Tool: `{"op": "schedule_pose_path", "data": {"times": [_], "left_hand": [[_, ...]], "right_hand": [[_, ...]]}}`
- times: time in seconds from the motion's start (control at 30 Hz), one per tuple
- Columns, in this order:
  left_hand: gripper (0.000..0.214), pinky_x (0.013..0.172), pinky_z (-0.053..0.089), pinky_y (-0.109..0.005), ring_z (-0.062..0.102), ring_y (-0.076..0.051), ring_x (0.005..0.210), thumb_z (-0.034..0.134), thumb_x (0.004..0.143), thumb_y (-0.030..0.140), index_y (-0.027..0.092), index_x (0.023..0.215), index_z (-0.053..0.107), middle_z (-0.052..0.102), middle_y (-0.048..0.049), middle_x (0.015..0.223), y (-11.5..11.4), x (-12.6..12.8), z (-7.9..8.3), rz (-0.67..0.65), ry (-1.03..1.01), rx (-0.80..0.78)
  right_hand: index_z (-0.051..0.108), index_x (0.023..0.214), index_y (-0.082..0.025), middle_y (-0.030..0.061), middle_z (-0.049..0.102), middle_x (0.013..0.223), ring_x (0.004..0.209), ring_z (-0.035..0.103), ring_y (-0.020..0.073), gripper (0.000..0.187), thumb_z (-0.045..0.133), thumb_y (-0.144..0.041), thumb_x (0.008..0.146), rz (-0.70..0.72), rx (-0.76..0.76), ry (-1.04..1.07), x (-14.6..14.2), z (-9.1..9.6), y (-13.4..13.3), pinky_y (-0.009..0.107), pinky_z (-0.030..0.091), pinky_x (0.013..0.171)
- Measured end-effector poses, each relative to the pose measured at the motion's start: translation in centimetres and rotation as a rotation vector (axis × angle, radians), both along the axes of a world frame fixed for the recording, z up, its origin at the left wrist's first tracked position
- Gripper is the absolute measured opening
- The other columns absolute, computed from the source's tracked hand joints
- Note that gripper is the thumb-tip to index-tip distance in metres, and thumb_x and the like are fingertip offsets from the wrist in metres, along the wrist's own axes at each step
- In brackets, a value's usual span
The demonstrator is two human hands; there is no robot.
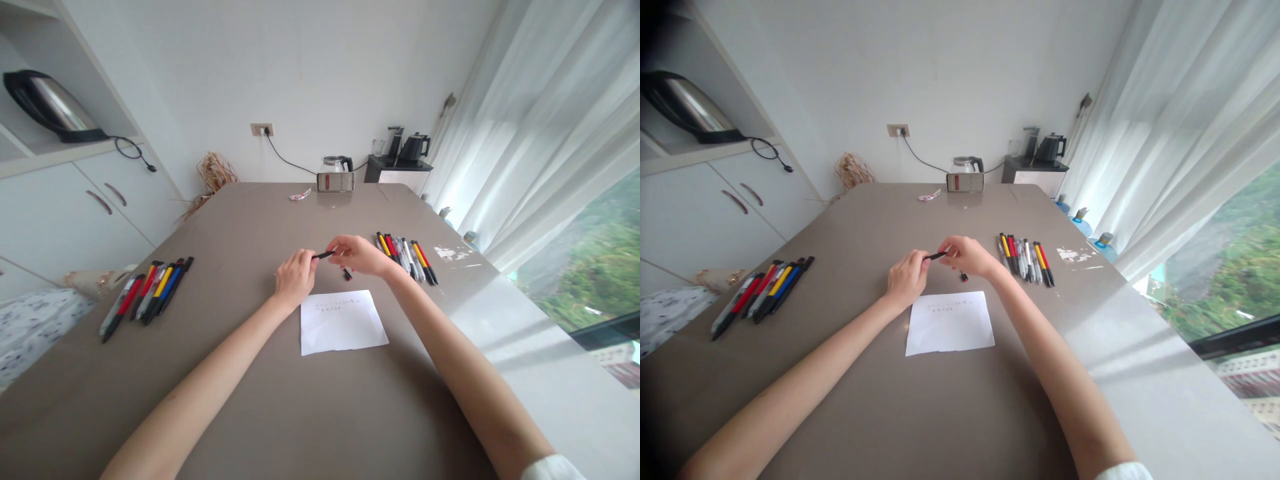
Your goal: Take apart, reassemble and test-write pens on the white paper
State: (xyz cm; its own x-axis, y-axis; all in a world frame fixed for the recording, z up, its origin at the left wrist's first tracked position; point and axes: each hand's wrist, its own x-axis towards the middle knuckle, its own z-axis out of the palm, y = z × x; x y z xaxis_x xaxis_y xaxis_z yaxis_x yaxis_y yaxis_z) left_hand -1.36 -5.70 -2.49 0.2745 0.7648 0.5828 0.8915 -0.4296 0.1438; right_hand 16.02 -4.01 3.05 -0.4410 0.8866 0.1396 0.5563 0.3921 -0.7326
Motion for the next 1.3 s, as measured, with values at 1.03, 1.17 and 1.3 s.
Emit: {"op": "schedule_pose_path", "data": {"times": [1.03,1.17,1.3], "left_hand": [[0.024,0.058,0.036,-0.025,0.056,-0.016,0.076,0.031,0.085,0.034,0.02,0.096,0.045,0.06,-0.0032,0.085,-0.12,0.04,-0.31,-0.016,0.013,-0.011],[0.027,0.056,0.035,-0.025,0.056,-0.016,0.076,0.025,0.086,0.032,0.019,0.089,0.049,0.06,-0.0038,0.083,-0.29,0.08,0.03,-0.008,0.049,-0.01],[0.029,0.056,0.035,-0.024,0.057,-0.016,0.076,0.023,0.087,0.031,0.021,0.092,0.049,0.061,-0.0029,0.085,-0.25,0.03,-0.03,-0.019,0.027,-0.006]], "right_hand": [[0.059,0.083,-0.017,0.0019,0.062,0.072,0.06,0.052,0.009,0.023,0.048,-0.036,0.076,-0.009,0.142,-0.173,0.11,0.07,-0.21,0.019,0.034,0.056],[0.058,0.078,-0.016,0.0021,0.062,0.074,0.06,0.052,0.0088,0.02,0.047,-0.033,0.076,-0.006,0.176,-0.209,0.01,0.07,-0.45,0.02,0.034,0.057],[0.056,0.063,-0.015,0.0016,0.06,0.063,0.047,0.049,0.0074,0.038,0.035,-0.04,0.082,-0.046,0.062,-0.256,-0.53,-0.36,-0.71,0.019,0.033,0.051]]}}
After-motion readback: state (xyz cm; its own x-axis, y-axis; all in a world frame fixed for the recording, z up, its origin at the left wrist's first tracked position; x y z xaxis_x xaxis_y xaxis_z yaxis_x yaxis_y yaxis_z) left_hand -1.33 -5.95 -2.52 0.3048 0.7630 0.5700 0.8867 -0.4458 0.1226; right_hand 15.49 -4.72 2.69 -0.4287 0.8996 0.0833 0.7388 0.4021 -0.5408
